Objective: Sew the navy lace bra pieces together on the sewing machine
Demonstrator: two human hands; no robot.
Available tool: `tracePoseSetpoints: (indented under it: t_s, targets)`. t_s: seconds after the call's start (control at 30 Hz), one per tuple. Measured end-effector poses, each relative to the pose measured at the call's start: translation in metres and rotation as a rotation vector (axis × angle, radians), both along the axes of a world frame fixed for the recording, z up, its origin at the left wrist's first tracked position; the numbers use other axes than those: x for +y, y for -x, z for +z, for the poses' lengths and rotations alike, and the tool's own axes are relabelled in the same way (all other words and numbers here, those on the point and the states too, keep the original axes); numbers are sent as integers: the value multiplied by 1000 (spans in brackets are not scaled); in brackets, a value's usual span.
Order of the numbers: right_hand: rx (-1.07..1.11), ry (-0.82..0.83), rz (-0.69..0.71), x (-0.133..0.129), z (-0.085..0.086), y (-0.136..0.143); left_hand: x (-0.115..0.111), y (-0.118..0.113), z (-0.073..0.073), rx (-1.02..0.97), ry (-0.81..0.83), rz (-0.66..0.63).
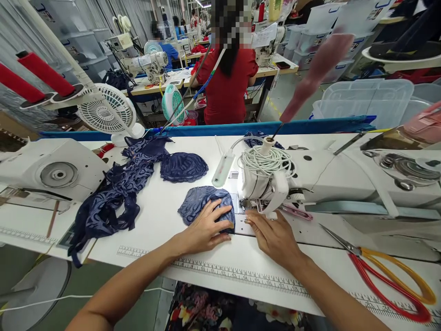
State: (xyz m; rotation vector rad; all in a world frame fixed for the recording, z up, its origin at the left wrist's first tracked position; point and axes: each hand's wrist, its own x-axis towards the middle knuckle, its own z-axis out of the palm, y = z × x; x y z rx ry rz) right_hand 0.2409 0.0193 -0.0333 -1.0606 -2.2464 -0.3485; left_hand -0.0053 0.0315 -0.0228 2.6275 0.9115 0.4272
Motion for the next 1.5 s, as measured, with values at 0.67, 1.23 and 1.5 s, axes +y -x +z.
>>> tracePoseSetpoints:
  t_s: [0.67, 1.23, 1.5]
  targets:
    - [-330, -31, -308, 1, 16, 11, -3, 1, -7, -49, -45, 40]
    - [-257, -183, -372, 7, 8, -4, 26, -24, -2, 50, -17, -22]
    - [-10, 43, -298, -10, 1, -60, 26, -28, -8, -40, -140, -25]
